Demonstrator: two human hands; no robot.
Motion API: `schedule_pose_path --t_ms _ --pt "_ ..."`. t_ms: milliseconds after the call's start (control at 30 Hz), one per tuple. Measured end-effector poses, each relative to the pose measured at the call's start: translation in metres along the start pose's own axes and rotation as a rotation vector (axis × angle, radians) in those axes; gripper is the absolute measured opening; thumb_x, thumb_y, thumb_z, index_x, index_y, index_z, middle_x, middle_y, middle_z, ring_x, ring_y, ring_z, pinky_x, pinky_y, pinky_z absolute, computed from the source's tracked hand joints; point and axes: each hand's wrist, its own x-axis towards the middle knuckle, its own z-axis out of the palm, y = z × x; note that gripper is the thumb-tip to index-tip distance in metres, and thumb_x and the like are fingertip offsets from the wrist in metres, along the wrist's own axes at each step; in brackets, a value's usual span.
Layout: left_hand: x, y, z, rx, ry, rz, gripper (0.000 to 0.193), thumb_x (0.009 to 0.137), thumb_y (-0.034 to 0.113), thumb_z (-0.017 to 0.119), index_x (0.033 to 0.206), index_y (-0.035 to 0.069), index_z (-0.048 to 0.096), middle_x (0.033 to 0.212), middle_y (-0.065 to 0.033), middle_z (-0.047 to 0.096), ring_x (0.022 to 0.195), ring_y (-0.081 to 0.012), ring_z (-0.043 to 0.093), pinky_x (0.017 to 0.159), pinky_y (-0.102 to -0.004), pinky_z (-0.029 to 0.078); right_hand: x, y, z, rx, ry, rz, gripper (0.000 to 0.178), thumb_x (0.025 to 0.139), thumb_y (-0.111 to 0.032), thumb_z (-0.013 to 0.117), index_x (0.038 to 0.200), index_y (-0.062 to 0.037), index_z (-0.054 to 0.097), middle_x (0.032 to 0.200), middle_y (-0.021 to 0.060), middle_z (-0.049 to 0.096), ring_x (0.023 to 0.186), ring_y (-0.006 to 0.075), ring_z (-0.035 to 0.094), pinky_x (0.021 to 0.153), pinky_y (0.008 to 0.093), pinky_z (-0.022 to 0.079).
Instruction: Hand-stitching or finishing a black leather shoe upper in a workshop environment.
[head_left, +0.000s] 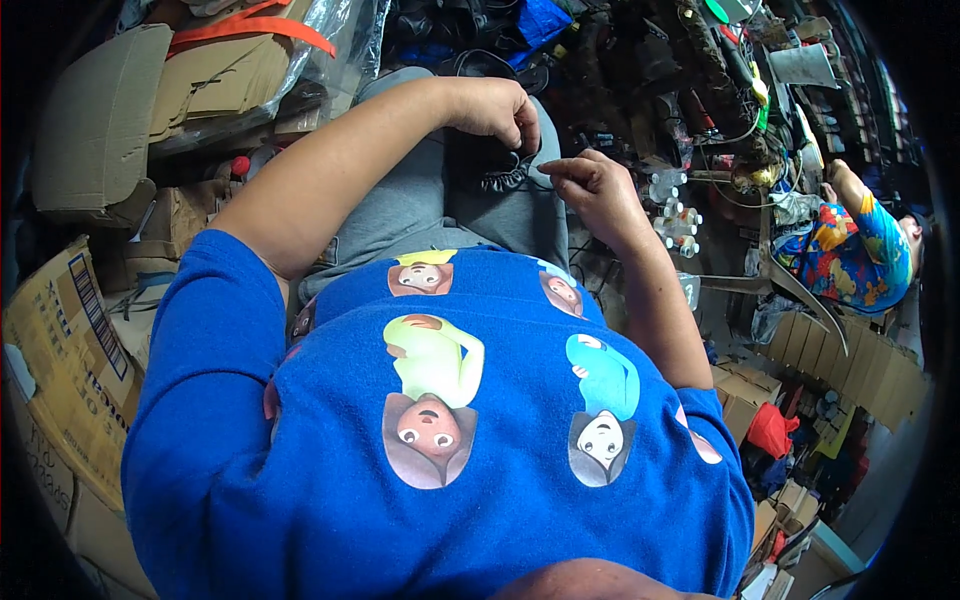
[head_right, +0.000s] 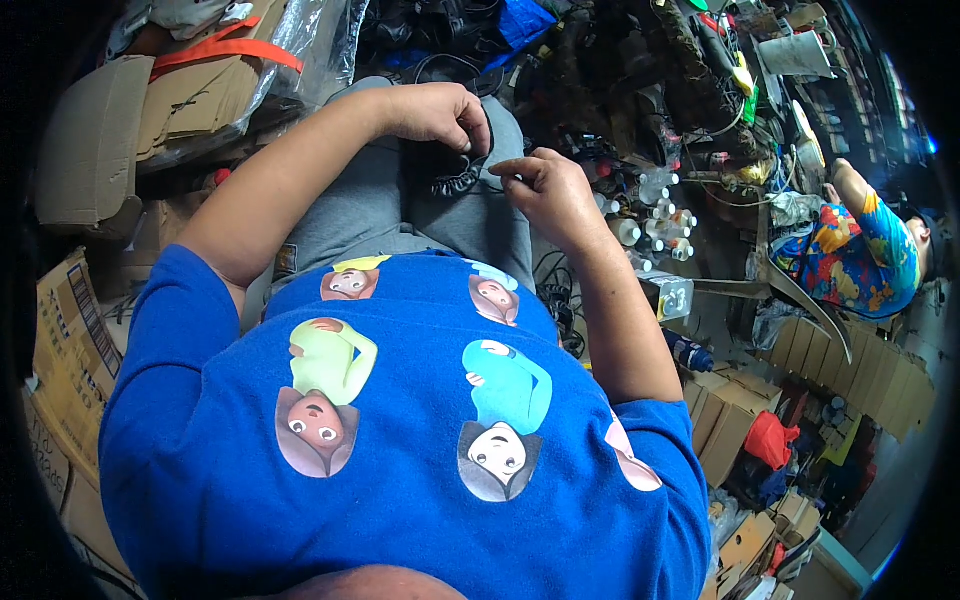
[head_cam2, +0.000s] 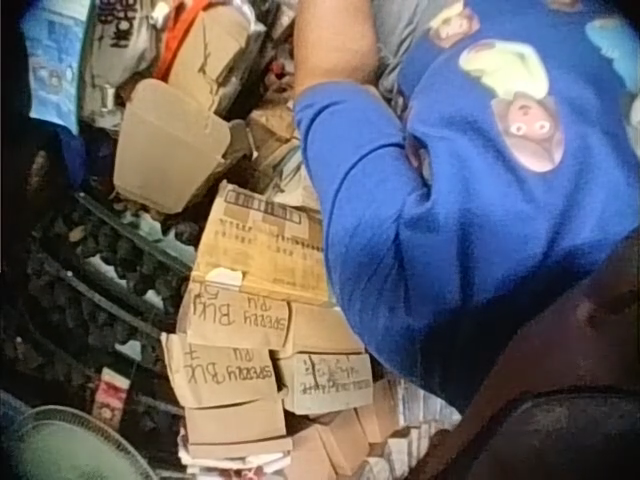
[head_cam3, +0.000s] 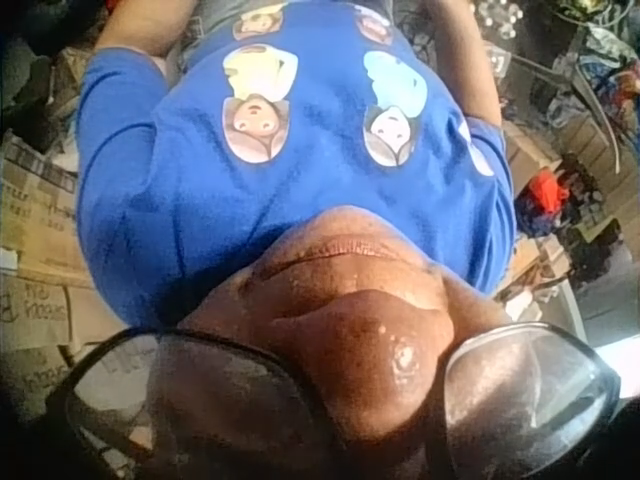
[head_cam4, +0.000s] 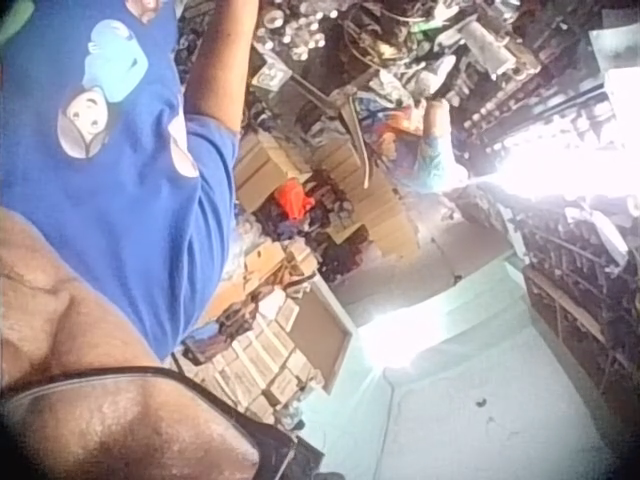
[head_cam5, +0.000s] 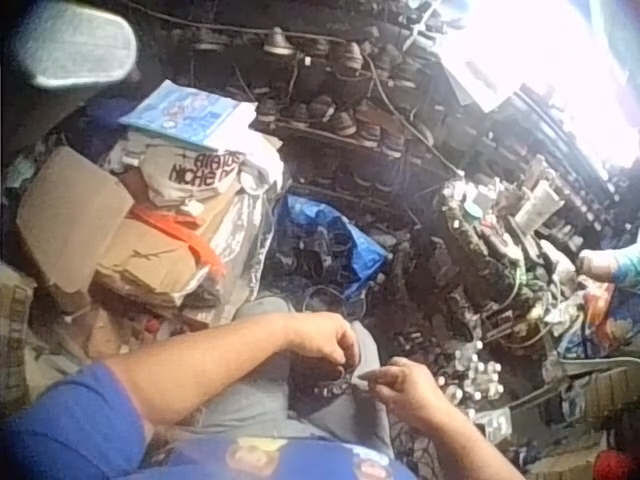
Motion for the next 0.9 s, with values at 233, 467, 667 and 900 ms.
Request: schedule_pose_path --t_ms 233,467,667,900 --pt "0.002 0.0 -0.001 -0.007 0.002 0.007 0.026 0.073 0.001 0.06 0.097 0.0 0.069 0.091 -0.008 0.07 0.084 -0.0149 0.063 0.082 -0.0281 0.048 -0.001 0.014 0.016 0.254 0.068 0.044 0.023 0.078 -0.006 0.067 0.1 -0.0107 0.072 0.076 0.0046 0.051 0.069 0.0142 0.055 0.065 0.0279 0.046" --pt "0.001 0.001 0.0 0.002 0.006 0.003 0.023 0.073 0.002 0.062 0.095 0.0 0.07 0.085 -0.0082 0.07 0.081 -0.0138 0.064 0.08 -0.0282 0.049 0.012 0.003 0.001 0.027 0.012 -0.048 0.022 0.077 -0.009 0.068 0.098 -0.0147 0.072 0.078 0.006 0.053 0.071 0.0197 0.058 0.067 0.0313 0.048" --pt "0.005 -0.005 0.006 0.137 0.071 0.025 0.016 0.075 0.009 0.069 0.091 0.007 0.072 0.089 -0.0064 0.062 0.088 -0.0181 0.06 0.081 -0.0299 0.047 0.017 -0.003 -0.007 -0.129 -0.017 -0.16 0.018 0.076 -0.007 0.067 0.094 -0.0108 0.072 0.081 0.0077 0.057 0.076 0.0225 0.06 0.069 0.032 0.049" --pt "0.007 -0.013 0.004 0.185 0.056 0.012 0.018 0.074 0.011 0.071 0.092 0.01 0.073 0.092 -0.006 0.057 0.093 -0.0206 0.055 0.086 -0.0308 0.044 0.028 0.011 0.003 0.124 -0.092 -0.132 0.017 0.077 -0.008 0.069 0.093 -0.0088 0.072 0.085 0.0086 0.061 0.078 0.0205 0.062 0.071 0.0321 0.051"
